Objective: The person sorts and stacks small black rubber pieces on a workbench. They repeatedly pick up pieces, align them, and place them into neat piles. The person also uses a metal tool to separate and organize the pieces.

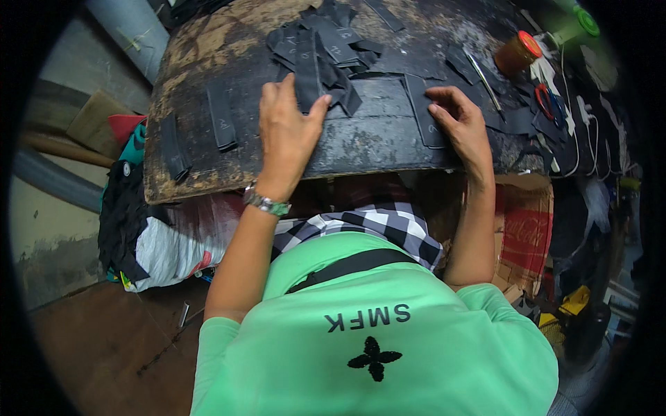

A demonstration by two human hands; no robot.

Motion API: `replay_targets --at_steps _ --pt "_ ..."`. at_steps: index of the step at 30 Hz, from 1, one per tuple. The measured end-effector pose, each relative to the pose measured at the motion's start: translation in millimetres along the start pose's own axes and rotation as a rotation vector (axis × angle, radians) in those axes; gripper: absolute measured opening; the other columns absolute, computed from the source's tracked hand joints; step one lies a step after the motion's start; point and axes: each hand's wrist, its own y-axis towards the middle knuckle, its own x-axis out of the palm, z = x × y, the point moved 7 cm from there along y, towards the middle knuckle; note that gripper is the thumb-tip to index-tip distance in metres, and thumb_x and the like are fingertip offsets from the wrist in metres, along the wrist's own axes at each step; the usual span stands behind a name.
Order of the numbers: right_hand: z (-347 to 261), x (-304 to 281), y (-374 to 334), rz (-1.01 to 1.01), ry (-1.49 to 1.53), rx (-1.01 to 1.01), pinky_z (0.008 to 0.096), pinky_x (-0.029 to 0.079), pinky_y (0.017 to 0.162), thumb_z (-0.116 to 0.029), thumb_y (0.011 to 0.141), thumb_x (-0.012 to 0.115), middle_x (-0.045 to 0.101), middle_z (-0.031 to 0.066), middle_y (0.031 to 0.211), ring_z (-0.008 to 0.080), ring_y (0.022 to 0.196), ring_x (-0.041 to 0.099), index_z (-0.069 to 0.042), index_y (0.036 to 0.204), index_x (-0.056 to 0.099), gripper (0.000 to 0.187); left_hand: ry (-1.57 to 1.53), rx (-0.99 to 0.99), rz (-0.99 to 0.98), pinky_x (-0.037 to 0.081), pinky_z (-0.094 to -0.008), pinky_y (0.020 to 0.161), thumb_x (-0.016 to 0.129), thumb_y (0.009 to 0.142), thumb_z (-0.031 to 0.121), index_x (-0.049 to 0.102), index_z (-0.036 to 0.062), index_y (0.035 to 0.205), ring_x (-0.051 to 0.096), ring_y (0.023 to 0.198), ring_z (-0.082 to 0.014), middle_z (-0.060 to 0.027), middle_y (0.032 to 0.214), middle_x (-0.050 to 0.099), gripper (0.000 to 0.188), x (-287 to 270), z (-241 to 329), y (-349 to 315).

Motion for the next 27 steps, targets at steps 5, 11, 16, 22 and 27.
replay_targets --at_steps 5,11,16,22,27 --pt "-3.8 -4.3 -1.6 0.042 -0.067 -0.029 0.0246 0.047 0.082 -0.008 0.09 0.066 0.065 0.0028 0.094 0.0101 0.089 0.06 -0.001 0.109 0.066 0.021 0.055 0.018 -0.05 0.045 -0.0456 0.086 0.067 0.081 0.016 0.053 -0.0109 0.124 0.055 0.096 -0.0392 -0.0227 0.102 0.053 0.053 0.1 0.0 -1.5" --pt "-14.7 -8.4 -6.8 0.179 0.026 0.049 0.0253 0.046 0.077 -0.01 0.092 0.066 0.063 0.0034 0.092 0.0118 0.086 0.06 0.001 0.104 0.068 0.016 -0.235 -0.119 -0.167 0.047 -0.0347 0.08 0.07 0.081 0.01 0.06 -0.0057 0.124 0.06 0.087 -0.025 -0.0161 0.097 0.06 0.047 -16.4 -10.2 -20.7" --pt "-58.7 25.1 -16.4 0.18 -0.183 -0.255 0.0238 0.045 0.079 -0.005 0.093 0.062 0.061 0.0047 0.094 0.0119 0.086 0.057 0.001 0.102 0.07 0.013 -0.256 -0.191 -0.391 0.044 -0.0253 0.076 0.067 0.084 0.004 0.062 0.0025 0.128 0.058 0.087 -0.0122 -0.008 0.098 0.062 0.044 -33.4 -11.6 -46.9" --pt "-87.2 97.2 -14.3 -0.056 -0.177 -0.417 0.0294 0.049 0.084 0.002 0.088 0.063 0.058 0.0097 0.103 0.0213 0.091 0.06 -0.006 0.113 0.069 0.027 -0.357 -0.098 -0.3 0.048 -0.0276 0.074 0.055 0.089 -0.001 0.06 -0.0019 0.127 0.059 0.08 -0.0165 -0.0123 0.103 0.061 0.038 -43.7 -8.7 -50.9" --pt "-92.5 132.7 -17.2 -0.169 -0.3 -0.51 0.0399 0.048 0.093 0.001 0.083 0.064 0.054 0.0159 0.117 0.0337 0.107 0.054 -0.01 0.12 0.066 0.038 -0.65 -0.29 -0.229 0.051 -0.0254 0.086 0.046 0.094 -0.006 0.059 -0.0017 0.126 0.063 0.101 -0.0156 -0.0111 0.112 0.063 0.035 -42.3 -35.2 -58.8"
